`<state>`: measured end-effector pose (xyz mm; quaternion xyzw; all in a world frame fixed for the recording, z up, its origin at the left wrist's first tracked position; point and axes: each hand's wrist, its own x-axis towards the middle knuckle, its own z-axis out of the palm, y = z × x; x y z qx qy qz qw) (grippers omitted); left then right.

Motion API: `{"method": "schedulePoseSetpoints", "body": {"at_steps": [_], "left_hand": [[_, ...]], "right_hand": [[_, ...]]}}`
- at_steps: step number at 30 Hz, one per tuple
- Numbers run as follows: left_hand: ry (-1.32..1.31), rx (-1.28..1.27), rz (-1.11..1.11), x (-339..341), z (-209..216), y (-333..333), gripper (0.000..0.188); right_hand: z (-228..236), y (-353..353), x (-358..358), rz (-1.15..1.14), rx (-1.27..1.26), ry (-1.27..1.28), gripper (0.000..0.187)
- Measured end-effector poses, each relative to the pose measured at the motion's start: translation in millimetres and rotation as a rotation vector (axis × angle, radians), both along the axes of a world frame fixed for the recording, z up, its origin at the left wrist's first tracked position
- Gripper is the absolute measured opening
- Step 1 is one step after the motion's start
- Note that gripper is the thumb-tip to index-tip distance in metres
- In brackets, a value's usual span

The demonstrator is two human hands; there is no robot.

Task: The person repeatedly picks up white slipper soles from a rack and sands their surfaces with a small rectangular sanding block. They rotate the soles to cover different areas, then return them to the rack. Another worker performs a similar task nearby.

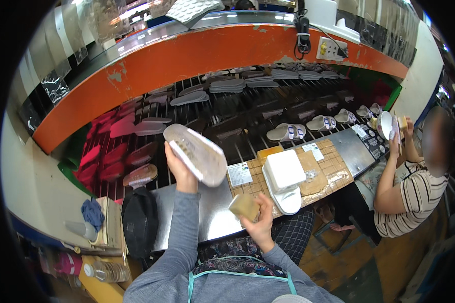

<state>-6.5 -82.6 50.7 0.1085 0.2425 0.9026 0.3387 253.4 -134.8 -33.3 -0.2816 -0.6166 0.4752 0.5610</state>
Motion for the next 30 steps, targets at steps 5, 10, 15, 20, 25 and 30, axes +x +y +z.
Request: {"method": "schedulePoseSetpoints", "body": {"at_steps": [5,10,15,20,25,30], "left_hand": [[-0.257,-0.115,-0.080,-26.8,-63.0,77.8,0.037],[-0.282,-0.346,-0.038,-4.0,-135.0,144.7,0.031],[-0.265,-0.542,-0.087,29.8,-130.8,148.1,0.039],[-0.496,-0.412,-0.201,50.9,-97.5,103.8,0.037],[-0.426,-0.350,-0.267,15.6,-72.5,55.7,0.048],[-0.560,-0.481,-0.151,-42.2,-77.2,43.2,0.072]], "right_hand": [[-23.5,38.8,17.0,0.409,-0.620,0.513,0.082],[-36.3,43.7,28.1,0.532,-0.630,0.630,0.081],[-39.5,45.4,29.7,0.539,-0.634,0.583,0.083],[-41.4,47.3,29.0,0.538,-0.616,0.567,0.086],[-42.3,47.6,29.6,0.551,-0.651,0.574,0.087],[-42.0,48.6,29.0,0.559,-0.635,0.576,0.085]]}}
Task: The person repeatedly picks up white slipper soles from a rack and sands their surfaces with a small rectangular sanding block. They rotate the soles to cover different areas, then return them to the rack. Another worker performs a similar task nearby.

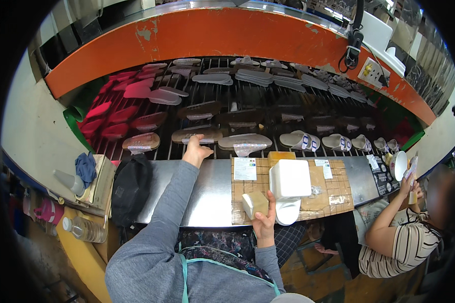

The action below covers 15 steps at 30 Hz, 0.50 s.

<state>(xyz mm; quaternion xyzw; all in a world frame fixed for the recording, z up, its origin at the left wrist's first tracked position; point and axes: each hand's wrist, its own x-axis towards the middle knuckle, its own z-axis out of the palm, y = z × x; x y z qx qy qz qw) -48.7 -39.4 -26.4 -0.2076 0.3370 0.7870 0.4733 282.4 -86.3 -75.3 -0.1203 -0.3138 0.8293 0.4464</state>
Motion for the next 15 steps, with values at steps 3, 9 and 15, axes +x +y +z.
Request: {"method": "schedulePoseSetpoints", "body": {"at_steps": [3,9,15], "left_hand": [[0.003,0.046,-0.049,-25.6,-15.7,12.7,0.081],[0.070,-0.057,0.092,-36.8,-36.9,38.4,0.091],[0.909,-0.101,-0.033,39.6,-27.1,33.6,0.083]], "right_hand": [[0.8,-0.3,-1.1,0.002,-0.011,0.009,0.085],[2.1,-1.4,-2.5,-0.015,-0.006,-0.002,0.085],[2.3,-2.1,-3.6,0.002,-0.049,0.038,0.085]]}}
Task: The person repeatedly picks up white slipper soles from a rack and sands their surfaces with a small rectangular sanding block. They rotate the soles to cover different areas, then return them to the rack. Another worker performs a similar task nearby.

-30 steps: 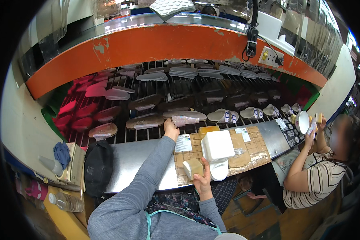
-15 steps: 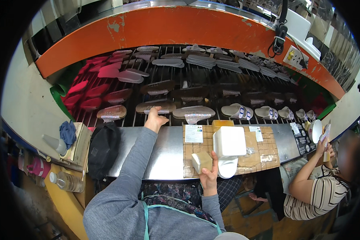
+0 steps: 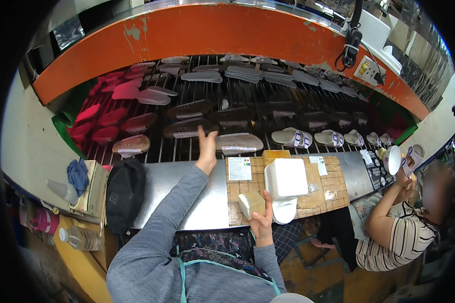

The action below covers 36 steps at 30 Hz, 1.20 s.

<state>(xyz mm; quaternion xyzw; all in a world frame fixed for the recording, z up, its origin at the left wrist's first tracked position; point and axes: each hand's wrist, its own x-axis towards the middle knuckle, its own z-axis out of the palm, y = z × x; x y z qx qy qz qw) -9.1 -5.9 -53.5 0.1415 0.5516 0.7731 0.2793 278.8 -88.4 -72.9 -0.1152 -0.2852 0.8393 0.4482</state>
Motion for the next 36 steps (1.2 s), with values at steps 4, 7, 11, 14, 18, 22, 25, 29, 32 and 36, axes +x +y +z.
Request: {"method": "schedulePoseSetpoints", "body": {"at_steps": [4,7,11,14,18,22,25,29,32,36], "left_hand": [[-0.109,-0.060,-0.474,36.7,30.5,38.1,0.071],[-0.349,-0.180,-0.746,60.3,43.5,102.5,0.056],[-0.421,-0.211,-1.034,96.8,34.7,179.6,0.053],[-0.289,-0.312,-1.058,125.4,20.2,214.9,0.053],[-0.164,-0.402,-1.049,139.2,10.3,229.3,0.055],[-0.379,-0.052,-0.902,123.9,30.8,199.8,0.042],[-0.333,0.263,-0.815,114.5,61.2,136.6,0.041],[-0.070,0.359,-0.731,104.1,92.1,12.3,0.039],[0.330,0.265,-0.660,93.5,92.9,-77.1,0.033],[0.587,-0.044,-0.434,93.3,71.4,-154.1,0.042]], "right_hand": [[-3.6,0.3,-0.4,0.009,0.015,-0.051,0.085],[-7.0,0.0,-0.4,0.011,0.029,-0.066,0.085],[-10.2,-0.4,-0.5,0.023,0.010,0.008,0.082],[-11.9,-0.6,0.1,0.037,0.057,0.001,0.082],[-14.9,-0.4,1.3,0.046,0.067,-0.022,0.081],[-17.4,-0.7,0.9,0.048,0.046,-0.012,0.080],[-14.9,-0.7,-0.5,0.025,0.070,-0.044,0.081],[-5.5,-14.7,4.2,-0.046,0.131,-0.120,0.081],[1.4,-34.9,19.9,-0.155,0.346,-0.348,0.074],[10.9,-43.7,53.4,-0.693,0.762,-0.684,0.052]]}}
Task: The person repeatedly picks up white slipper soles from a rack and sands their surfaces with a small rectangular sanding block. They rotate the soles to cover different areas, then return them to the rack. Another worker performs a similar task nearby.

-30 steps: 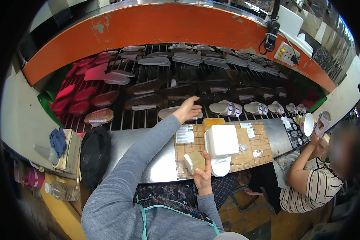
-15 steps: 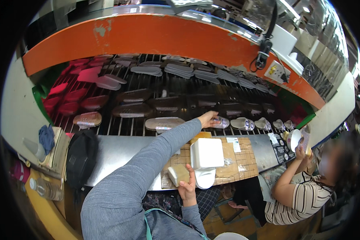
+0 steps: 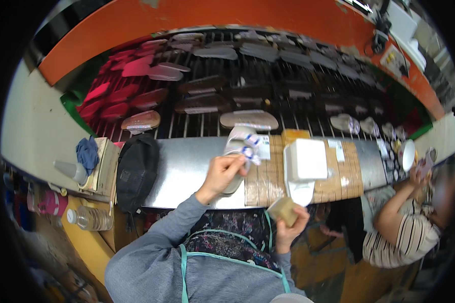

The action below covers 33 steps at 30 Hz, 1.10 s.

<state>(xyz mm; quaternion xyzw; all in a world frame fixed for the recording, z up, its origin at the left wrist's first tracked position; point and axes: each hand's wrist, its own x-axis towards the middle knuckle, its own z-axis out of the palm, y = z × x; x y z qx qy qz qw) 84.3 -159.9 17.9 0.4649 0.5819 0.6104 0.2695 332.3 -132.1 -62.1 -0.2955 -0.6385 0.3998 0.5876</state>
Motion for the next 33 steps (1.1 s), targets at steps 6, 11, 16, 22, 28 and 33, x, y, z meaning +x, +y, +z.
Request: {"method": "schedulePoseSetpoints", "body": {"at_steps": [6,11,16,22,28,33], "left_hand": [[0.465,-0.181,0.234,10.5,-32.4,-32.8,0.033],[1.168,-0.222,0.242,19.1,-51.2,-21.2,0.033],[-0.074,-0.438,-0.004,-5.2,-46.1,-11.2,0.047],[-1.363,-0.065,-0.571,13.9,-27.5,-5.3,0.063],[-1.383,-0.095,-0.555,45.2,-24.6,-19.0,0.057],[-1.393,-0.038,-0.513,33.5,-25.0,-33.7,0.057]], "right_hand": [[16.3,22.2,39.3,-0.510,0.200,-0.336,0.040],[17.4,22.2,38.1,-0.484,0.192,-0.437,0.035],[26.3,15.2,32.8,-0.367,-0.049,-0.130,0.041],[58.9,4.2,-9.0,0.188,-0.415,0.536,0.061],[93.8,16.8,-41.4,-0.067,0.252,-0.204,0.049],[95.8,-3.3,-49.6,0.041,0.381,-0.369,0.051]]}}
